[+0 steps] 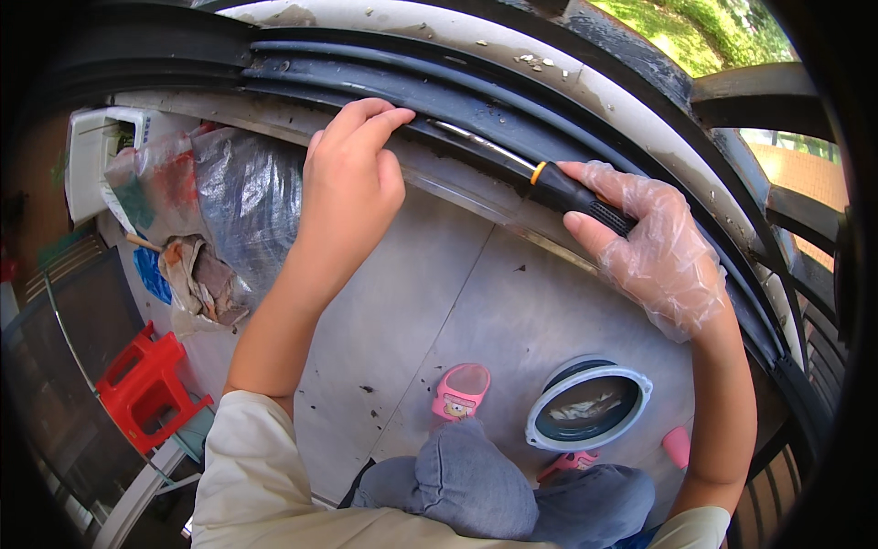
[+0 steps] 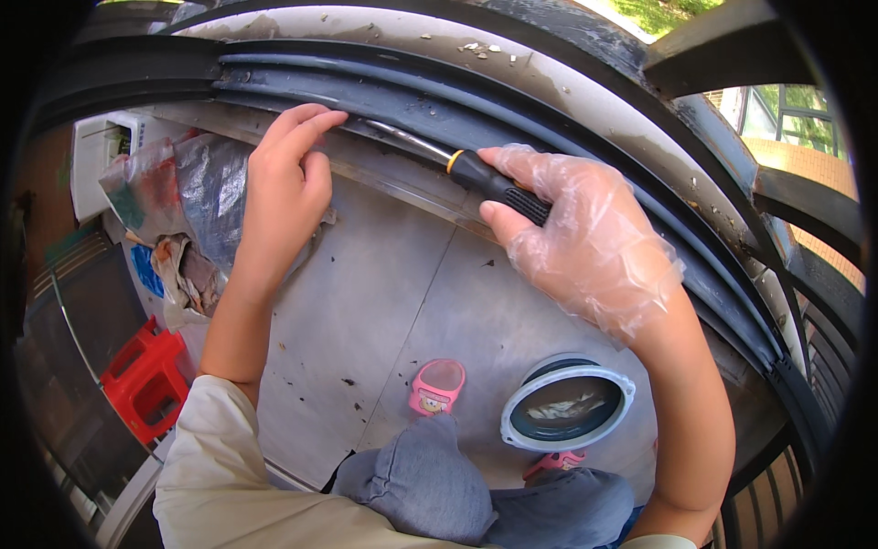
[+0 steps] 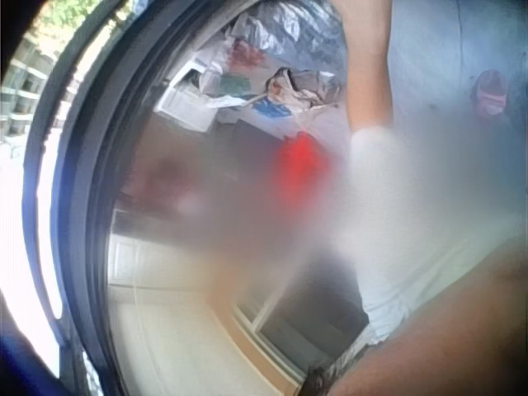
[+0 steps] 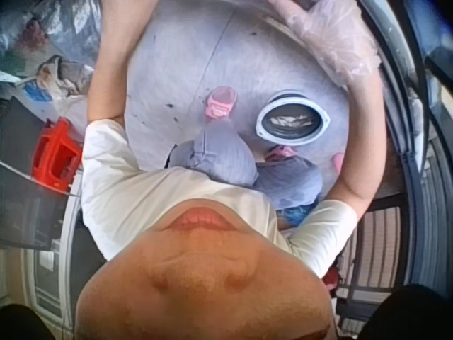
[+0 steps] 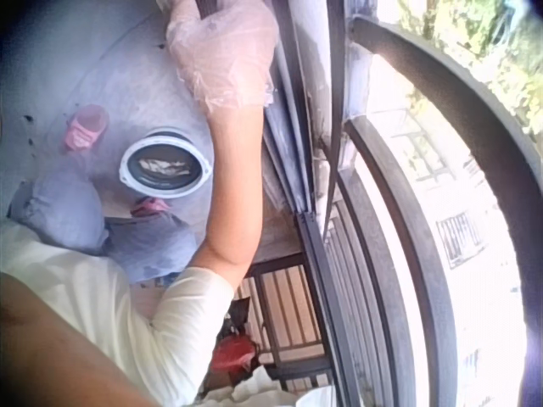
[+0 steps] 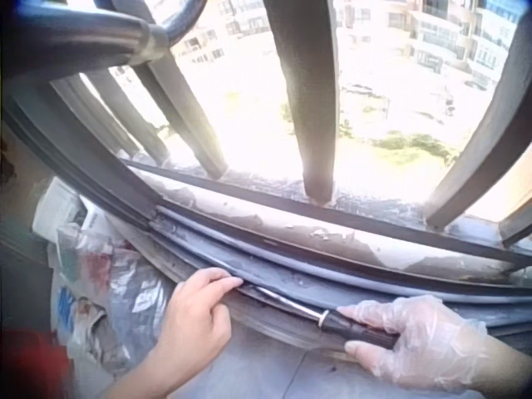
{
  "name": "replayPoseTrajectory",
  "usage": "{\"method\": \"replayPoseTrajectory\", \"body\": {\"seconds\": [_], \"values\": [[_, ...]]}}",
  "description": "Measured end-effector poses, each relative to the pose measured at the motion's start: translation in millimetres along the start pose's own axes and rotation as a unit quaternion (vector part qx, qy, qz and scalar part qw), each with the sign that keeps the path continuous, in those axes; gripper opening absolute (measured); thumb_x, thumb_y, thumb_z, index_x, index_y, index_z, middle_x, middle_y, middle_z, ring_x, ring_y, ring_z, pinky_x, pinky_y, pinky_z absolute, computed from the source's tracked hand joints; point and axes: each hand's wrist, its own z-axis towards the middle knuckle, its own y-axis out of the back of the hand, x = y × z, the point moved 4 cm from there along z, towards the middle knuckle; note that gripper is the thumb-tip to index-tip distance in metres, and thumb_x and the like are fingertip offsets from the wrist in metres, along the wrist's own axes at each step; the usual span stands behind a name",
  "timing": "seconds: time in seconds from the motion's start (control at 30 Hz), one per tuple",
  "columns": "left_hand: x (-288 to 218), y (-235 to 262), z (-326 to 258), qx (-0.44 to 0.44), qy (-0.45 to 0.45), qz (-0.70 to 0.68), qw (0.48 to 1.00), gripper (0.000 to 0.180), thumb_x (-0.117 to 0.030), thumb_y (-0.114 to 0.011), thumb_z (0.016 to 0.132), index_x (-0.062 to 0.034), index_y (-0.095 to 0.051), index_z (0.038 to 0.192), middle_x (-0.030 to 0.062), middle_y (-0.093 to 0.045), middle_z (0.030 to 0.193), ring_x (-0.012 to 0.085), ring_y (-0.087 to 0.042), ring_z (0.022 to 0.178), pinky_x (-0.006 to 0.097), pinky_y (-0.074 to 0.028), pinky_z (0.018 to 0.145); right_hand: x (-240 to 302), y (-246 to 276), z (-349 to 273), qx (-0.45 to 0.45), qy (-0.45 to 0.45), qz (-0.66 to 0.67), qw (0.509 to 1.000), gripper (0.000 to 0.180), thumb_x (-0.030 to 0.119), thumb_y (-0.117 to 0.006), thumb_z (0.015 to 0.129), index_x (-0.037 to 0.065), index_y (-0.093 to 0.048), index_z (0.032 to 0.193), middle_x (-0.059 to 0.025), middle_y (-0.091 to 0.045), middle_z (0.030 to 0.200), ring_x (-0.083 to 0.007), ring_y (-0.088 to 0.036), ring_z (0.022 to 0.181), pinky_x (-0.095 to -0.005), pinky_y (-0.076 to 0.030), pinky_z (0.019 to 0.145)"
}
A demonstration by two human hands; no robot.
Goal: The person sits on the balcony floor and cleans the metal window frame using a cloth and a screwdriver. They dip the cloth into a bucket of water, wipe the frame, and use the screwdriver to scrape debris from the grooves. The person repeats this process, occasionally rinsing the cloth in the bucket.
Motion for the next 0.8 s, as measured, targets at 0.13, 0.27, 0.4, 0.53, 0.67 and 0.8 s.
{"method": "replayPoseTrajectory", "body": {"seconds": [0.13,0.27,0.4,0.53,0.67,0.8], "values": [[6,3,1,-0.039,-0.003,-0.040,0.998,0.029,0.007,-0.050,0.072,-0.0006,-0.067,0.095,0.0130,-0.063,0.099,0.0321,-0.061,0.090,0.041,-0.048,0.082,3,-8,-10,-0.024,-0.036,-0.006,0.999,0.039,0.010,-0.068,0.082,-0.001,-0.061,0.118,-0.0201,-0.066,0.101,-0.0228,-0.065,0.091,-0.0312,-0.047,0.086],[15,2,-2,-0.094,-0.039,-0.059,0.993,0.038,0.011,-0.042,0.070,0.0010,-0.066,0.098,0.0141,-0.064,0.098,0.0255,-0.062,0.080,0.032,-0.050,0.076,12,-9,-16,-0.022,-0.106,0.008,0.994,0.039,0.008,-0.067,0.082,0.001,-0.061,0.120,-0.0086,-0.064,0.097,-0.0124,-0.058,0.088,-0.0254,-0.046,0.083],[19,7,-13,-0.200,-0.007,-0.108,0.974,0.029,0.007,-0.053,0.071,-0.0026,-0.068,0.093,0.0128,-0.065,0.096,0.0315,-0.063,0.088,0.039,-0.051,0.081,18,-16,-18,-0.048,-0.125,-0.046,0.990,0.041,0.007,-0.066,0.083,0.004,-0.061,0.123,-0.0058,-0.063,0.096,-0.0106,-0.057,0.087,-0.0236,-0.045,0.082],[27,14,-22,-0.184,-0.021,-0.188,0.965,0.032,0.004,-0.049,0.077,-0.0006,-0.059,0.107,0.0198,-0.061,0.095,0.0364,-0.060,0.087,0.038,-0.050,0.079,29,-19,-17,-0.049,-0.161,-0.079,0.983,0.042,0.007,-0.067,0.083,0.006,-0.061,0.124,-0.0057,-0.063,0.096,-0.0105,-0.057,0.083,-0.0240,-0.046,0.080],[26,19,-39,-0.227,0.037,-0.166,0.959,0.026,0.006,-0.054,0.072,-0.0017,-0.068,0.093,0.0142,-0.065,0.094,0.0320,-0.063,0.087,0.039,-0.051,0.080,35,-23,-20,-0.072,-0.158,-0.094,0.980,0.042,0.009,-0.066,0.084,0.006,-0.060,0.126,-0.0023,-0.062,0.090,-0.0080,-0.054,0.077,-0.0218,-0.045,0.074],[33,22,-51,-0.249,0.033,-0.164,0.954,0.025,0.006,-0.054,0.072,-0.0015,-0.068,0.091,0.0141,-0.065,0.096,0.0320,-0.063,0.087,0.038,-0.052,0.080,36,-24,-21,-0.067,-0.166,-0.111,0.978,0.042,0.010,-0.066,0.085,0.005,-0.059,0.126,-0.0008,-0.061,0.090,-0.0066,-0.053,0.075,-0.0194,-0.044,0.071]]}}
